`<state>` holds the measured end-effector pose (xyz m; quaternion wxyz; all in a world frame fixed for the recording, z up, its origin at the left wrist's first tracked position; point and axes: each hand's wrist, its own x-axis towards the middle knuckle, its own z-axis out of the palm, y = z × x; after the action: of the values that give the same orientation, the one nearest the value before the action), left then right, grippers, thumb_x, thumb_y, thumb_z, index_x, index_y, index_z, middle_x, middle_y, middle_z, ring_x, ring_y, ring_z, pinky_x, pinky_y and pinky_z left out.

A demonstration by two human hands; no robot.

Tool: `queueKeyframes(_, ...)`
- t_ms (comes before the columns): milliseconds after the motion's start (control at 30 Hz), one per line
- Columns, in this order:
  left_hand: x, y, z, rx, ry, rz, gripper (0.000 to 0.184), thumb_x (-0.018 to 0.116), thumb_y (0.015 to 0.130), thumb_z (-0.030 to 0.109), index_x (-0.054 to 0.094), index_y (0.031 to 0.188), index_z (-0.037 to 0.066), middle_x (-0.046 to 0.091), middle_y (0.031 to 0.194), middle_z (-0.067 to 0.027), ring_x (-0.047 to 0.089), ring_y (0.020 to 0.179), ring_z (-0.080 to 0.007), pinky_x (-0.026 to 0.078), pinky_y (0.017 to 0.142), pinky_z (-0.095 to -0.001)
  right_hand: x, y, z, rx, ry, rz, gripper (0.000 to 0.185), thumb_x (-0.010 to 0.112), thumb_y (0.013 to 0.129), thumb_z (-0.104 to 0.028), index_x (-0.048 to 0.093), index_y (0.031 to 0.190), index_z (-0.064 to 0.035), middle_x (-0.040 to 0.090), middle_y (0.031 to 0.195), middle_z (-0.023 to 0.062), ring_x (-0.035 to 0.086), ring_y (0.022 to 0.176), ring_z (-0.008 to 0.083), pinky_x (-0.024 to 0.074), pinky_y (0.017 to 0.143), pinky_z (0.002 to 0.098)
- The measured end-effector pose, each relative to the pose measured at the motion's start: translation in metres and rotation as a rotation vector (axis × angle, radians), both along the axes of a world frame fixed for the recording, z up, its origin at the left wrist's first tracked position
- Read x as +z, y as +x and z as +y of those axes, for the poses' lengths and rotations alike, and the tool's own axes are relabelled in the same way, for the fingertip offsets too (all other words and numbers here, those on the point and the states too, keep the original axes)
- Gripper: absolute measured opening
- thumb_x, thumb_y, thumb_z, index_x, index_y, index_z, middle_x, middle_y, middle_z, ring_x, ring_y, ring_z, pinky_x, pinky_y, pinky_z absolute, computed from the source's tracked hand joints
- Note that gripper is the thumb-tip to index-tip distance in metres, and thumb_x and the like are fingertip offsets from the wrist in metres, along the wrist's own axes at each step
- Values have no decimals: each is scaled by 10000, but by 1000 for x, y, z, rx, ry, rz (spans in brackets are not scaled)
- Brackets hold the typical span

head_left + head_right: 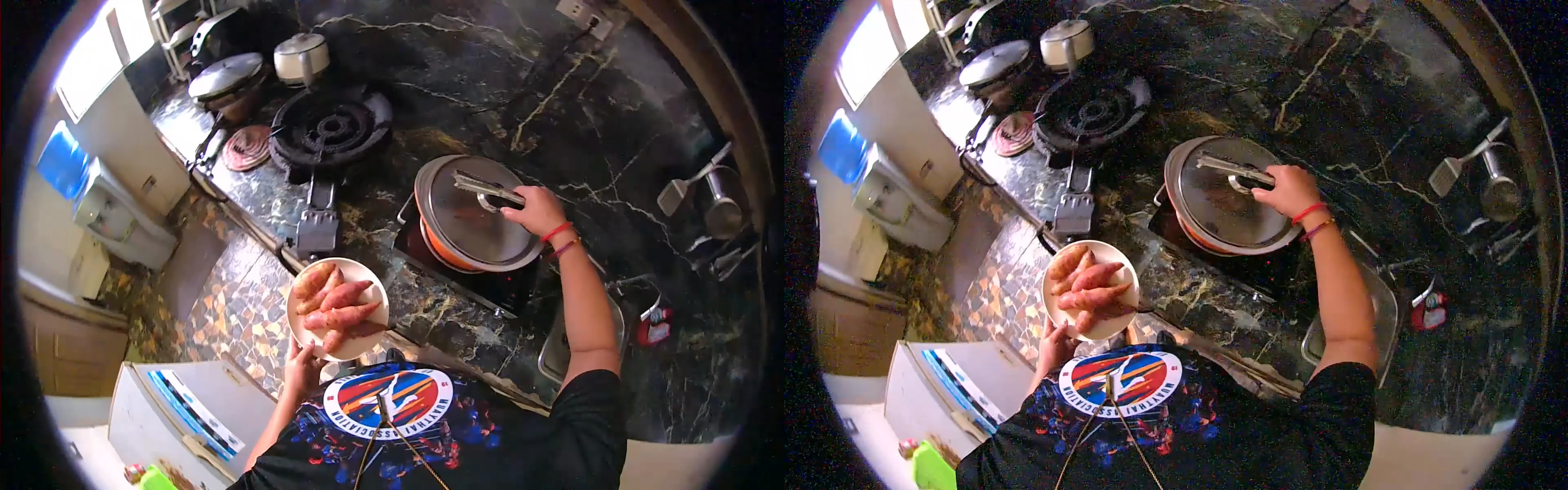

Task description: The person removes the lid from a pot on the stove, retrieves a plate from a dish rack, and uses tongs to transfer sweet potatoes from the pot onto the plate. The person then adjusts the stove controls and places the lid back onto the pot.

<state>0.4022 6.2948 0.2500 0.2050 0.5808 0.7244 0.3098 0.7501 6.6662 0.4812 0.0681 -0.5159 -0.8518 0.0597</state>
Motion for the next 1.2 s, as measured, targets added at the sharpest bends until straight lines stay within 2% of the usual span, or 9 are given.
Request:
queueKeyframes(33,8,7,1,126,86,-424,449,576,852,-17,425,1275,-19,433,1308,-149,526,1147,-247,503,881,-309,-2,1,3,13,2,7,384,717,665,-402,690,896,-96,659,779,161,643,729,338,508,671,429)
queueKeyframes(333,46,48,-5,462,13,-604,359,655,790,-3,553,1131,-54,452,1292,-134,530,1126,-234,460,919,-320,-10,2,4,51,66,-3,352,715,669,-400,675,830,-90,656,762,165,640,729,350,509,657,438)
queueKeyframes(367,38,53,-1,571,184,-1108,354,634,815,39,546,1143,-61,465,1277,-137,530,1124,-231,462,910,-318,-11,2,4,50,66,-4,353,713,670,-402,676,832,-91,655,760,166,639,730,350,508,653,439)
queueKeyframes(533,-4,48,-31,429,51,-494,390,524,904,76,448,1263,-55,491,1264,-137,538,1110,-233,466,901,-310,-12,-5,0,19,90,0,376,694,683,-422,674,850,-86,648,747,159,633,721,342,490,637,435)
queueKeyframes(633,-5,33,-3,499,164,-992,412,435,942,154,420,1308,-34,456,1327,-163,462,1209,-282,383,1014,-359,-27,2,8,79,88,65,390,673,693,-449,645,847,-93,636,763,167,628,715,343,481,609,451)
queueKeyframes(700,208,111,86,-442,534,191,291,513,862,235,611,1130,176,564,1193,-149,503,1190,-350,381,989,-505,-23,3,3,95,135,20,388,666,678,-464,636,772,-89,624,712,156,624,682,347,480,588,456)
queueKeyframes(767,149,79,99,-481,815,478,435,356,843,399,645,1032,135,568,1173,-106,526,1151,-344,338,1019,-527,-13,1,-3,82,148,22,393,677,651,-437,653,686,-46,635,678,172,635,647,353,497,587,453)
queueKeyframes(967,127,39,129,-677,1125,613,236,594,757,288,564,985,233,616,1080,-81,631,977,-323,414,915,-564,-3,-5,-20,-11,137,-9,428,676,668,-451,692,739,-30,659,732,187,654,679,350,519,622,456)
queueKeyframes(1200,149,12,124,-797,926,610,306,627,744,251,608,1047,214,599,1127,-70,597,1045,-315,417,929,-535,-15,-2,-14,-9,152,10,450,670,654,-483,675,749,-43,644,726,182,639,698,361,506,612,457)
